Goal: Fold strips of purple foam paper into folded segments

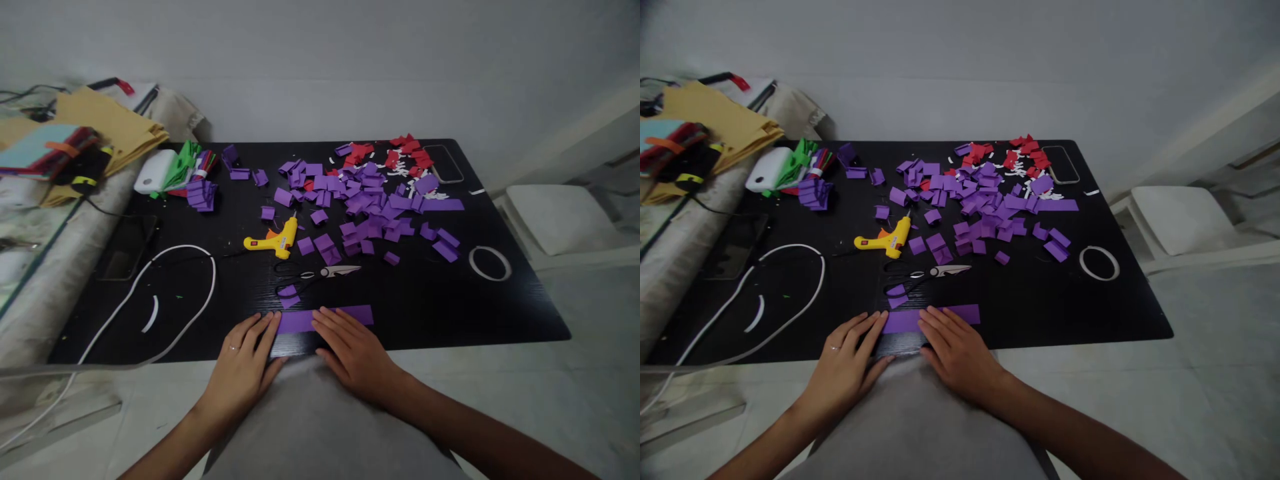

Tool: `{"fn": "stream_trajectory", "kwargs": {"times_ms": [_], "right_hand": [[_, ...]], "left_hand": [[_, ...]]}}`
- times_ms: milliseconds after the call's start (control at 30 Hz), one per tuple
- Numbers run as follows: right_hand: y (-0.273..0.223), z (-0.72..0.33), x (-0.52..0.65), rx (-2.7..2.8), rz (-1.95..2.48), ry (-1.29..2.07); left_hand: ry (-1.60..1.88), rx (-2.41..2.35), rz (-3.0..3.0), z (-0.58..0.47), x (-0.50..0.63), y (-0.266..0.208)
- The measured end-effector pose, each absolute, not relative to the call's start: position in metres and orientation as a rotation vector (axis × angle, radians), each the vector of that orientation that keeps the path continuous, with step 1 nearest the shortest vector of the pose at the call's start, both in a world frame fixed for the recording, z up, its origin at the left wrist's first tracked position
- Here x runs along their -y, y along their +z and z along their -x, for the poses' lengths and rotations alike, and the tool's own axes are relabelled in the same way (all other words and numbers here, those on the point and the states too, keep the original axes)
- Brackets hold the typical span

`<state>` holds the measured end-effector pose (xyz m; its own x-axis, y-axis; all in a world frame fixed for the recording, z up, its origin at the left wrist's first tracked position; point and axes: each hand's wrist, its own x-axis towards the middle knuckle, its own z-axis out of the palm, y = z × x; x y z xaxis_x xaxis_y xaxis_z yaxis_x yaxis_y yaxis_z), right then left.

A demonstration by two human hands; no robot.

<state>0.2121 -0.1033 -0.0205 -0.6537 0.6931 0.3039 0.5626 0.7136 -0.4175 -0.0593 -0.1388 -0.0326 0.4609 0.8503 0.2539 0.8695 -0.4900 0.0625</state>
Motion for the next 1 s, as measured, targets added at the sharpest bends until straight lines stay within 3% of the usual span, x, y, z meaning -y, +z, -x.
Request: {"fn": "stream_trajectory", "kwargs": {"times_ms": [233,533,667,833,1000], "right_hand": [[-0.018,-0.262,0.111,2.405,1.307,0.358],[-0.017,-0.254,0.087,2.219,1.272,0.218],[-0.009,-0.229,0.076,2.39,1.135,0.43],[-0.001,-0.209,0.077,2.53,1.122,0.656],[0.002,-0.208,0.079,2.545,1.219,0.76]], "left_hand": [[-0.416,1.559,2.621,0.059,0.138,-0.034],[-0.516,1.624,2.648,0.06,0.14,-0.035],[-0.752,1.732,2.68,0.063,0.141,-0.026],[-1.348,1.955,2.536,0.07,0.128,-0.015],[-1.345,2.013,2.529,0.069,0.096,-0.007]]}}
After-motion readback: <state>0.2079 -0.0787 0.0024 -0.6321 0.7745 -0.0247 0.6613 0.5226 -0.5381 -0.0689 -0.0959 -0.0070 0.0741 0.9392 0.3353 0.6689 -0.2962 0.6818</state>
